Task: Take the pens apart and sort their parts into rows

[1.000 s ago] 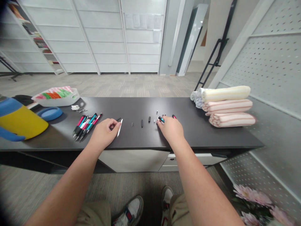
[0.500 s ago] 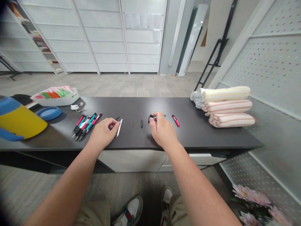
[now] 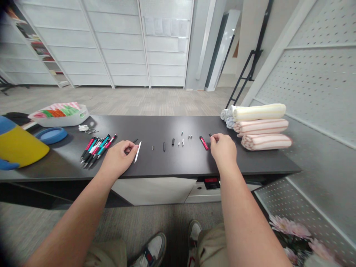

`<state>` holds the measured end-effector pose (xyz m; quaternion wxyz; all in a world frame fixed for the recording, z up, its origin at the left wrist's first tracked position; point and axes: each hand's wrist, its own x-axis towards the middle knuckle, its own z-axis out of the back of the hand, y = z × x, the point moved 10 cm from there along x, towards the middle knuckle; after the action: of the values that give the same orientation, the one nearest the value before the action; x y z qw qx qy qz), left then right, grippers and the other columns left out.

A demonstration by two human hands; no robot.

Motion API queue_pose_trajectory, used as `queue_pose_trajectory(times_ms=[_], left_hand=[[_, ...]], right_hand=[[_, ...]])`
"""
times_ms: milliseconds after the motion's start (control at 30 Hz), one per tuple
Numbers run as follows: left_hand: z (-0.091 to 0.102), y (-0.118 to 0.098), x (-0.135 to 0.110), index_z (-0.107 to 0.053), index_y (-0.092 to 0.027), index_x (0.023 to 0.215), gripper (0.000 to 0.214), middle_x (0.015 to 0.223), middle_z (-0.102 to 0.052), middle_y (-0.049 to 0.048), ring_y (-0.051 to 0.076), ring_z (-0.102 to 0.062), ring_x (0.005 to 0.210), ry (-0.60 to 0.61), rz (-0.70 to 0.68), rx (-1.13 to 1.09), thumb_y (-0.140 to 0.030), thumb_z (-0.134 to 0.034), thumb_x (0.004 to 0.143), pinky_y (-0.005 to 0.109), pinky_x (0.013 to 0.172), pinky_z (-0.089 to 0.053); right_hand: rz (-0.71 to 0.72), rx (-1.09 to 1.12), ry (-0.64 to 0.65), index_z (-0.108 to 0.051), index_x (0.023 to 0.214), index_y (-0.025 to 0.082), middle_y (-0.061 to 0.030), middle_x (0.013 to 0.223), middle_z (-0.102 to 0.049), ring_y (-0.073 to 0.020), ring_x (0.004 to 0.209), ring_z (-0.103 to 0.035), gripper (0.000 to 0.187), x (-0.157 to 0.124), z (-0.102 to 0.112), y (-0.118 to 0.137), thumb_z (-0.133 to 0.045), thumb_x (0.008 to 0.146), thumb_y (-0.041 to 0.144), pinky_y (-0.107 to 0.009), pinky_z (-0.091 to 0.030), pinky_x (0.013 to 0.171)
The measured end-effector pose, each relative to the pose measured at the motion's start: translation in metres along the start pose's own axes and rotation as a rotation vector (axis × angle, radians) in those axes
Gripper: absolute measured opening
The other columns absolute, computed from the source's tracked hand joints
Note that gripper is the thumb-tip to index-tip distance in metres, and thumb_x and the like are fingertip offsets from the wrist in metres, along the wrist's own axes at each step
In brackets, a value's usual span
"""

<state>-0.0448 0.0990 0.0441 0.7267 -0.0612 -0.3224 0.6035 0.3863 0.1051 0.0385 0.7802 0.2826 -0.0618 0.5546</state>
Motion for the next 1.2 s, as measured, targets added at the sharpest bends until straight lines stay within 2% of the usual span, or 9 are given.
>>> queue_pose_trajectory(times_ms=[133, 233, 467, 767, 967, 1067, 1133, 1200], left_hand=[[0.0, 0.0, 0.001, -0.067, -0.023, 0.084, 0.029, 0.084, -0.07, 0.0042, 0.024, -0.066, 0.084, 0.003, -0.007, 0.014, -0.045, -0.055, 0.098, 0.034, 0.076, -0.045], [0.001, 0.0, 0.001, -0.067, -0.023, 0.084, 0.028, 0.086, -0.07, 0.0044, 0.023, -0.066, 0.084, 0.0, -0.004, 0.023, -0.045, -0.056, 0.098, 0.035, 0.077, -0.045], [0.003, -0.001, 0.0, -0.069, -0.022, 0.087, 0.028, 0.085, -0.069, 0.0044, 0.023, -0.066, 0.084, -0.009, 0.001, 0.008, -0.045, -0.057, 0.097, 0.035, 0.077, -0.045], [0.002, 0.0, 0.0, -0.068, -0.022, 0.086, 0.029, 0.086, -0.069, 0.0052, 0.023, -0.065, 0.083, -0.002, 0.002, 0.0, -0.045, -0.055, 0.097, 0.035, 0.077, -0.046], [0.002, 0.0, 0.0, -0.068, -0.022, 0.086, 0.028, 0.086, -0.069, 0.0047, 0.023, -0.065, 0.083, -0.014, -0.003, 0.007, -0.045, -0.056, 0.097, 0.035, 0.076, -0.046], [0.002, -0.001, -0.001, -0.068, -0.023, 0.086, 0.029, 0.086, -0.069, 0.0047, 0.023, -0.066, 0.083, -0.017, -0.004, 0.004, -0.046, -0.056, 0.098, 0.034, 0.077, -0.046], [0.003, -0.001, -0.001, -0.068, -0.023, 0.086, 0.028, 0.086, -0.069, 0.0046, 0.023, -0.066, 0.083, -0.017, -0.001, 0.001, -0.045, -0.056, 0.097, 0.034, 0.077, -0.046], [0.003, -0.001, -0.001, -0.068, -0.022, 0.086, 0.027, 0.085, -0.069, 0.0045, 0.023, -0.066, 0.083, -0.015, 0.004, -0.001, -0.044, -0.056, 0.097, 0.034, 0.077, -0.046]], right_hand=[[-0.085, -0.037, 0.087, -0.08, 0.1, 0.022, -0.0097, 0.099, -0.079, -0.0254, 0.09, -0.071, 0.025, 0.001, -0.011, -0.014, -0.064, 0.091, 0.039, -0.034, -0.049, 0.076], [-0.126, -0.023, 0.106, -0.08, 0.1, 0.021, -0.0092, 0.097, -0.08, -0.026, 0.09, -0.072, 0.028, 0.003, -0.011, -0.017, -0.066, 0.088, 0.041, -0.034, -0.05, 0.075], [-0.108, -0.096, 0.185, -0.083, 0.095, 0.021, -0.0111, 0.093, -0.081, -0.0279, 0.086, -0.073, 0.026, 0.004, -0.01, -0.021, -0.064, 0.085, 0.036, -0.035, -0.049, 0.073], [-0.132, 0.007, 0.161, -0.083, 0.096, 0.022, -0.0092, 0.096, -0.082, -0.026, 0.09, -0.075, 0.025, 0.007, -0.015, -0.012, -0.07, 0.085, 0.04, -0.033, -0.05, 0.072], [-0.067, 0.033, 0.173, -0.083, 0.099, 0.021, -0.0102, 0.096, -0.082, -0.025, 0.09, -0.074, 0.029, 0.008, -0.015, -0.003, -0.065, 0.09, 0.042, -0.032, -0.048, 0.071], [-0.062, 0.0, 0.137, -0.082, 0.099, 0.021, -0.0111, 0.095, -0.081, -0.0263, 0.089, -0.073, 0.031, 0.005, -0.01, 0.001, -0.059, 0.094, 0.041, -0.033, -0.047, 0.072], [-0.059, -0.012, 0.086, -0.081, 0.101, 0.021, -0.0113, 0.097, -0.08, -0.027, 0.09, -0.072, 0.032, 0.002, -0.003, 0.009, -0.055, 0.097, 0.04, -0.034, -0.047, 0.074], [-0.004, 0.005, 0.033, -0.078, 0.103, 0.022, -0.0109, 0.101, -0.079, -0.027, 0.093, -0.07, 0.031, -0.006, 0.004, 0.029, -0.052, 0.099, 0.039, -0.034, -0.047, 0.078]])
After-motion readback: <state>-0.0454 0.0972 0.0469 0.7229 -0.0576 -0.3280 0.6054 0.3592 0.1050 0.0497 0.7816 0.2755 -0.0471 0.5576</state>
